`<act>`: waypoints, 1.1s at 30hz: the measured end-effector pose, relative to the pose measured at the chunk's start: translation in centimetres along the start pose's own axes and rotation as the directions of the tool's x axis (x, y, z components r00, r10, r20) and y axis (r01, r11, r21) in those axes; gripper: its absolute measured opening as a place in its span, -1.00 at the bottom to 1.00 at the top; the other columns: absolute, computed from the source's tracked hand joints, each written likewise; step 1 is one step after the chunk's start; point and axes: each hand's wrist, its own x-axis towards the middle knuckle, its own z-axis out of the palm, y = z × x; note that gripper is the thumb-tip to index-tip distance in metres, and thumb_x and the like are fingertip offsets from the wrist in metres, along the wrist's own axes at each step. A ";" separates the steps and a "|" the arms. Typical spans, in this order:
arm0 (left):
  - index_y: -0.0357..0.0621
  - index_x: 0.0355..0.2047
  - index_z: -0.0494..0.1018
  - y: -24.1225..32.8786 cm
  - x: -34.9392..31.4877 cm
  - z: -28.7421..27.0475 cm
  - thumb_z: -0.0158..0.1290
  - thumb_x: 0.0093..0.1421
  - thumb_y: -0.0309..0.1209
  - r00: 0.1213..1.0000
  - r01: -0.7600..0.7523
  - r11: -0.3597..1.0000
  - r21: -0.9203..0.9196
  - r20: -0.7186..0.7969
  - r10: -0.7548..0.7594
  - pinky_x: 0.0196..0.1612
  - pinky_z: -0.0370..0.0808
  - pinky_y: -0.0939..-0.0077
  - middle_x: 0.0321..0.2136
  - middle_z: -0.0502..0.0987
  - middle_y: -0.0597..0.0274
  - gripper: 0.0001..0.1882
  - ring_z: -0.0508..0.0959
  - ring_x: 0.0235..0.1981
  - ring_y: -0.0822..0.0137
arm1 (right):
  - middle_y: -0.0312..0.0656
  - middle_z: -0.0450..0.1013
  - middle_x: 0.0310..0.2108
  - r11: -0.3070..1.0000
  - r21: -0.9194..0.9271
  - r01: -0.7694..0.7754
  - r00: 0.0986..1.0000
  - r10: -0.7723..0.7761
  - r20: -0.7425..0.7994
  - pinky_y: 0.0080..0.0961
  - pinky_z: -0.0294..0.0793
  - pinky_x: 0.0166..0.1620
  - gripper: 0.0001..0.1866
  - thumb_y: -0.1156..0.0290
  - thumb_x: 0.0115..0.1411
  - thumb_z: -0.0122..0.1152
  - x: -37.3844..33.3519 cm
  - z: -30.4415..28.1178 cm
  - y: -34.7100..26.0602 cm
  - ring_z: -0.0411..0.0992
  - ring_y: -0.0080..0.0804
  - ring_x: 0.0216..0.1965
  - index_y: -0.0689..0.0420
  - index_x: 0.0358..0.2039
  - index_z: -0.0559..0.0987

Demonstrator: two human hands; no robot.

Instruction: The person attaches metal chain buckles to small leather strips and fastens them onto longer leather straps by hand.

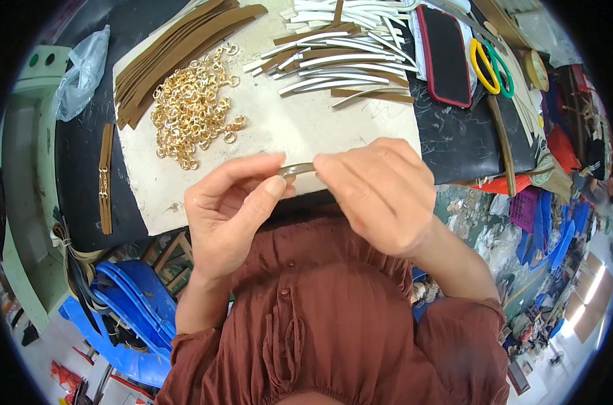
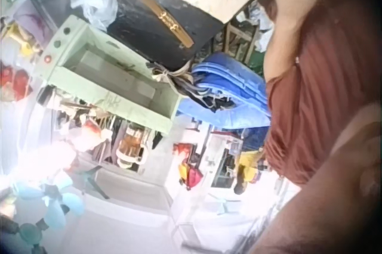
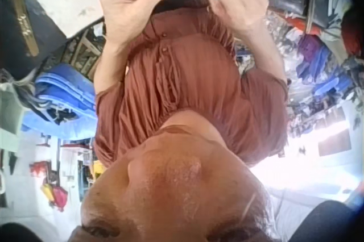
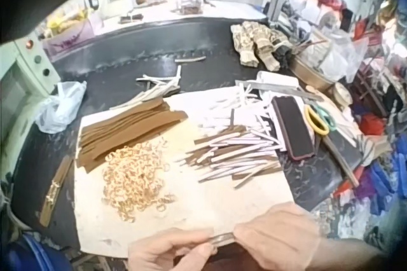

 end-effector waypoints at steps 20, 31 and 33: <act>-0.11 -0.41 0.50 0.6 4.8 -4.2 0.16 0.13 -0.47 0.811 -0.293 0.189 0.937 0.138 0.569 -0.17 0.21 0.40 -0.42 0.51 0.28 -0.95 0.48 -0.32 0.28 | -0.23 0.53 -0.42 0.957 0.276 -0.092 0.985 0.128 -0.114 -0.37 0.42 -0.27 -0.79 0.56 0.00 0.28 6.7 7.0 2.2 0.50 -0.26 -0.38 0.14 -0.30 0.55; -0.20 -0.25 0.58 0.3 2.7 -5.8 0.18 0.12 -0.57 0.831 -0.259 0.479 0.839 -0.060 0.553 -0.13 0.45 0.41 -0.37 0.58 0.11 -0.84 0.55 -0.31 0.24 | -0.13 0.50 -0.39 0.981 0.182 -0.066 0.991 0.042 0.129 -0.33 0.38 -0.15 -0.75 0.58 0.06 0.21 7.5 8.8 2.1 0.47 -0.23 -0.24 0.15 -0.20 0.47; -0.23 -0.21 0.58 0.2 2.9 -5.9 0.17 0.13 -0.58 0.820 -0.322 0.514 0.795 -0.036 0.571 -0.11 0.46 0.44 -0.33 0.59 0.08 -0.80 0.57 -0.28 0.24 | -0.13 0.51 -0.36 0.888 0.400 -0.227 0.972 0.179 0.155 -0.39 0.43 -0.14 -0.75 0.59 0.09 0.21 8.2 7.7 1.6 0.50 -0.27 -0.25 0.18 -0.19 0.47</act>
